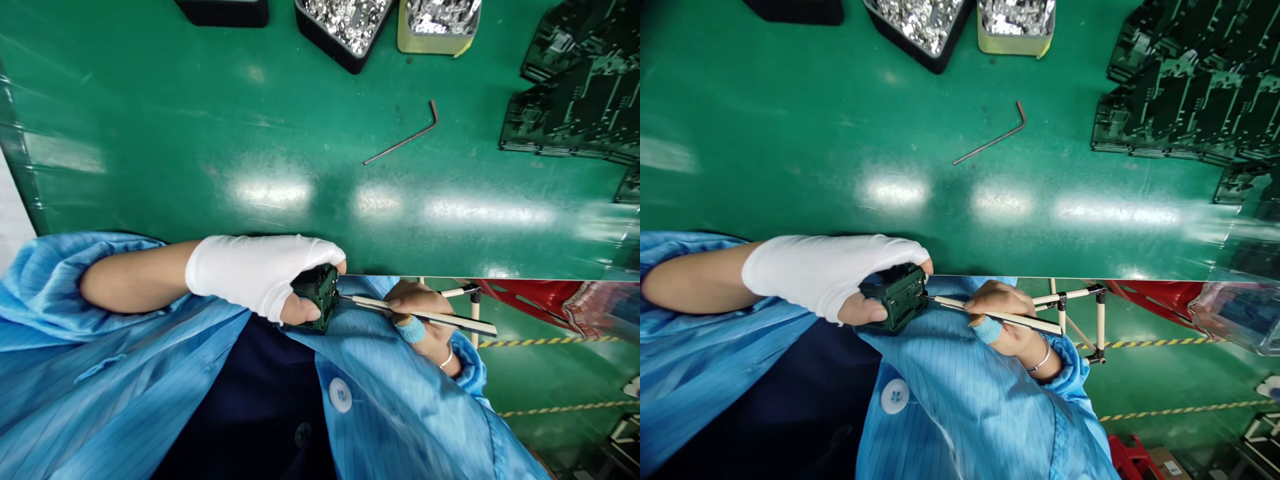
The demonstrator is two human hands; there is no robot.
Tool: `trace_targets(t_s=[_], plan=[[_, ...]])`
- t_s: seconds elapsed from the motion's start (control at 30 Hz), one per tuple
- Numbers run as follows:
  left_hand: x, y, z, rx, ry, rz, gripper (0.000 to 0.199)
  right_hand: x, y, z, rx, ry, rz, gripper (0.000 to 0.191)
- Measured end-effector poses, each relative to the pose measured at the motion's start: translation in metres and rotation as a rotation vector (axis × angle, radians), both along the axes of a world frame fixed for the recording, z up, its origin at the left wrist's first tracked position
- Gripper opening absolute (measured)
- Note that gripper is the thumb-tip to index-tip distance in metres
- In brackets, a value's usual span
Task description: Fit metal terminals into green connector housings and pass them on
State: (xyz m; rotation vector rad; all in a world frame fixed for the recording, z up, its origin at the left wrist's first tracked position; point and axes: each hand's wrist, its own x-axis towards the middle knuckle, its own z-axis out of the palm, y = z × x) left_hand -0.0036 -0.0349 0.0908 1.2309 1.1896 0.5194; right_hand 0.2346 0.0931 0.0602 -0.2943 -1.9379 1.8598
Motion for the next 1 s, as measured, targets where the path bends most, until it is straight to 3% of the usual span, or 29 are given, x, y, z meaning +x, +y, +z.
trace_targets(t_s=[0.4, 0.73, 0.9, 1.0], plan=[[0.000, -0.001, 0.004, -0.005, 0.040, -0.029, 0.043, 0.009, -0.009, -0.015, -0.252, -0.134, -0.083, 0.010], [-0.001, 0.000, 0.002, 0.008, 0.026, -0.012, 0.044, 0.003, -0.016, -0.015, -0.354, -0.134, -0.144, 0.009], [-0.001, -0.003, 0.000, 0.042, 0.018, 0.013, 0.046, -0.001, -0.012, -0.013, -0.243, -0.014, -0.266, 0.010], [-0.001, -0.005, -0.001, 0.077, 0.034, 0.050, 0.045, 0.005, -0.002, -0.010, 0.075, -0.094, -0.270, 0.018]])
